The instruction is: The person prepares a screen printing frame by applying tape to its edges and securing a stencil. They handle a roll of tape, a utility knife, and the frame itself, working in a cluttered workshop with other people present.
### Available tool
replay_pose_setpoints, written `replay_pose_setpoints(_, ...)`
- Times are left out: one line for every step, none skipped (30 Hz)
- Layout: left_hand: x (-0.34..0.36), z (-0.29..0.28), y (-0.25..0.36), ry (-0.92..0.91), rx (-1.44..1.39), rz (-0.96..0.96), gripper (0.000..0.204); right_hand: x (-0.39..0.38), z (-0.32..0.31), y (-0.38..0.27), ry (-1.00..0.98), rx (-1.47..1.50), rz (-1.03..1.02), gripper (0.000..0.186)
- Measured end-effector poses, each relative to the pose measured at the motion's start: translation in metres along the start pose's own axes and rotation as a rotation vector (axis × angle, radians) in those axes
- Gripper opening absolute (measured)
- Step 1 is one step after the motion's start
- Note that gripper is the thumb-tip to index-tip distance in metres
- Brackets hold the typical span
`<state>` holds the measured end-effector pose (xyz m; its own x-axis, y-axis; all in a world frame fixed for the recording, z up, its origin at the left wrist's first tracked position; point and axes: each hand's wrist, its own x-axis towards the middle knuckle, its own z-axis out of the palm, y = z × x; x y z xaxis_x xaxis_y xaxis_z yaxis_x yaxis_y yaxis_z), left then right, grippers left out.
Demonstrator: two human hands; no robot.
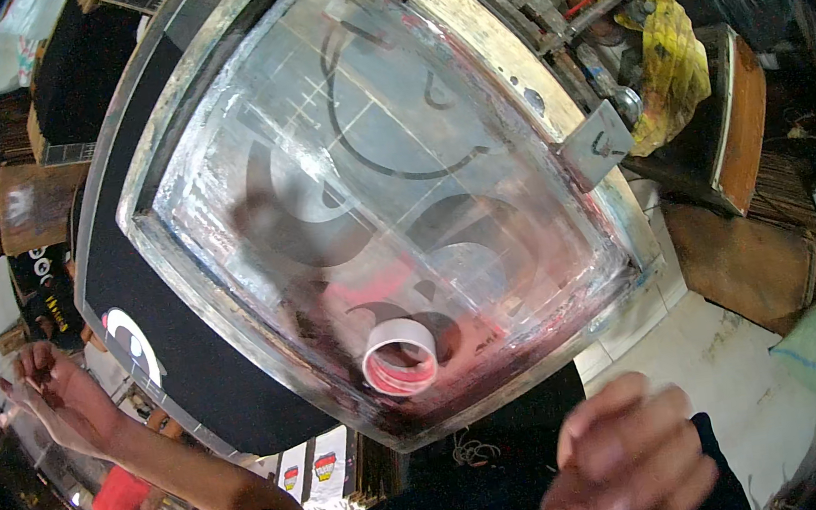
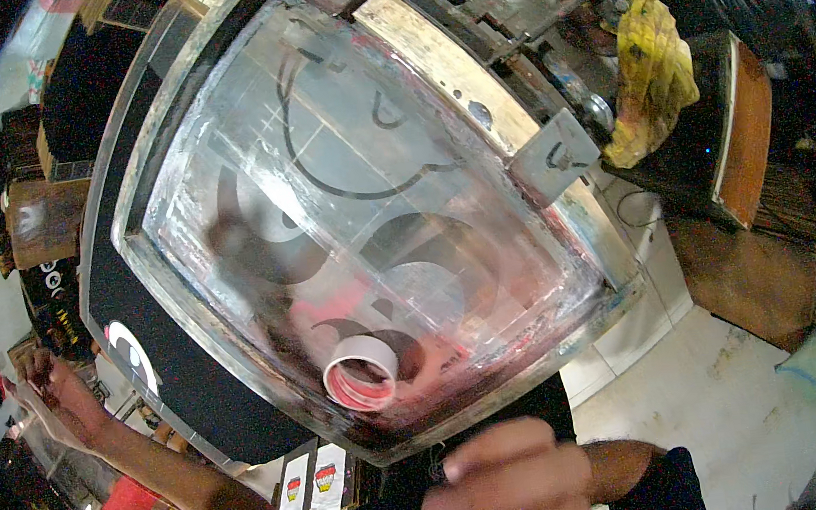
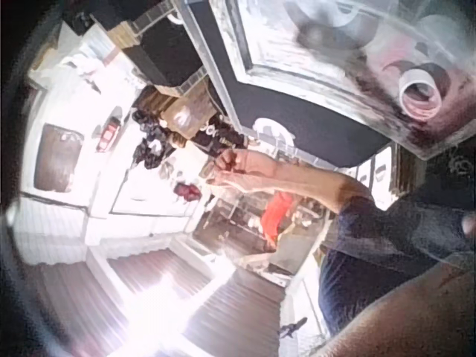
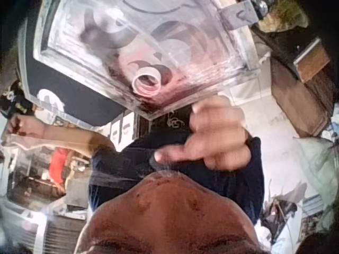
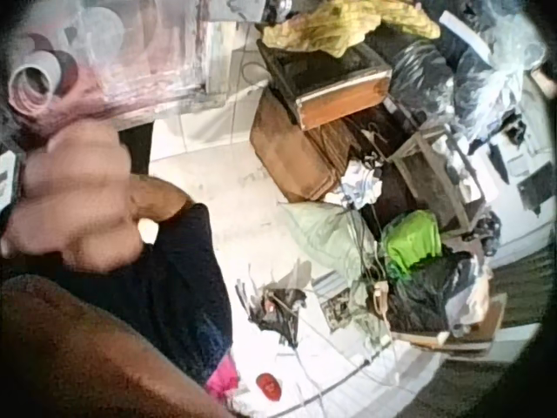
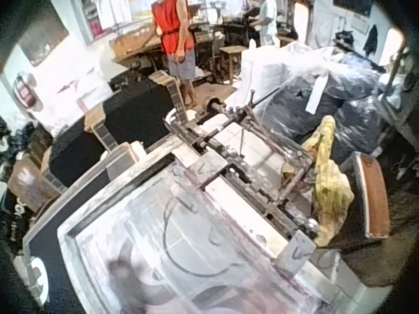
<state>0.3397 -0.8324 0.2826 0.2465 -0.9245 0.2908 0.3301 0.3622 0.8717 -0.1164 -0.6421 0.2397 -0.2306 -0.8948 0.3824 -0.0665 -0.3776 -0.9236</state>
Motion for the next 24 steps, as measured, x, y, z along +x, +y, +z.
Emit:
replay_pose_setpoints(0.006,0.002,-0.008,-0.040,-0.057,-0.019,0.028,0.006,-0.004,0.000,0.025,0.055,-0.137,0.036)
replay_pose_setpoints(0.008,0.004,-0.016,-0.079,-0.004,-0.024,0.029,0.009,-0.006,0.000,0.037,0.030,-0.185,0.032)
replay_pose_setpoints(0.012,0.008,-0.026,-0.114,0.052,-0.023,0.030,0.011,-0.009,0.002,0.051,0.005,-0.232,0.028)
replay_pose_setpoints(0.018,0.015,-0.038,-0.101,0.126,0.045,0.031,0.011,-0.012,0.010,0.055,-0.097,-0.198,0.028)
replay_pose_setpoints(0.016,0.020,-0.056,0.029,0.279,0.037,0.037,0.009,-0.015,0.018,0.050,-0.181,-0.174,0.030)
replay_pose_setpoints(0.014,0.029,-0.076,0.046,0.339,0.018,0.043,0.006,-0.019,0.025,0.097,-0.290,-0.015,0.032)
replay_pose_setpoints(0.014,0.040,-0.099,-0.042,0.248,-0.005,0.052,0.002,-0.024,0.037,0.156,-0.377,0.059,0.031)
replay_pose_setpoints(0.020,0.054,-0.127,-0.148,0.331,0.008,0.058,-0.003,-0.029,0.049,0.189,-0.356,0.190,0.030)
replay_pose_setpoints(0.025,0.070,-0.153,-0.240,0.306,-0.021,0.054,-0.008,-0.031,0.063,0.253,-0.317,0.238,0.026)
replay_pose_setpoints(0.029,0.086,-0.180,-0.196,0.493,0.012,0.044,-0.015,-0.030,0.073,0.365,-0.252,0.366,0.025)
replay_pose_setpoints(0.031,0.103,-0.203,-0.170,0.581,0.020,0.040,-0.022,-0.030,0.080,0.484,-0.188,0.474,0.023)
replay_pose_setpoints(0.033,0.118,-0.222,-0.261,0.583,0.078,0.036,-0.028,-0.030,0.084,0.605,-0.130,0.584,0.022)
replay_pose_setpoints(0.035,0.132,-0.237,-0.236,0.678,0.053,0.028,-0.034,-0.030,0.087,0.642,-0.131,0.618,0.018)
replay_pose_setpoints(0.037,0.144,-0.250,-0.302,0.710,0.127,0.022,-0.038,-0.029,0.091,0.604,-0.223,0.614,0.018)
replay_pose_setpoints(0.041,0.154,-0.262,-0.254,0.831,0.123,0.021,-0.043,-0.029,0.091,0.557,-0.316,0.596,0.017)
replay_pose_setpoints(0.045,0.162,-0.271,-0.253,0.919,0.186,0.020,-0.046,-0.028,0.094,0.511,-0.408,0.576,0.017)
replay_pose_setpoints(0.049,0.167,-0.280,-0.277,0.990,0.375,0.020,-0.050,-0.028,0.093,0.414,-0.549,0.621,0.017)
replay_pose_setpoints(0.050,0.170,-0.287,-0.303,1.055,0.565,0.019,-0.053,-0.027,0.094,0.323,-0.600,0.603,0.017)
replay_pose_setpoints(0.046,0.170,-0.293,-0.309,1.115,0.488,0.019,-0.056,-0.026,0.095,0.280,-0.665,0.579,0.018)
replay_pose_setpoints(0.042,0.167,-0.298,-0.300,1.147,0.476,0.019,-0.060,-0.024,0.097,0.219,-0.741,0.536,0.019)
replay_pose_setpoints(0.038,0.165,-0.305,-0.293,1.177,0.463,0.019,-0.062,-0.023,0.100,0.153,-0.794,0.509,0.024)
replay_pose_setpoints(0.033,0.163,-0.311,-0.288,1.206,0.446,0.019,-0.065,-0.021,0.104,0.140,-0.795,0.493,0.026)
replay_pose_setpoints(0.031,0.159,-0.315,-0.286,1.204,0.454,0.017,-0.068,-0.018,0.107,0.110,-0.813,0.460,0.027)
replay_pose_setpoints(0.029,0.156,-0.319,-0.297,1.191,0.451,0.017,-0.070,-0.016,0.111,0.074,-0.841,0.443,0.029)
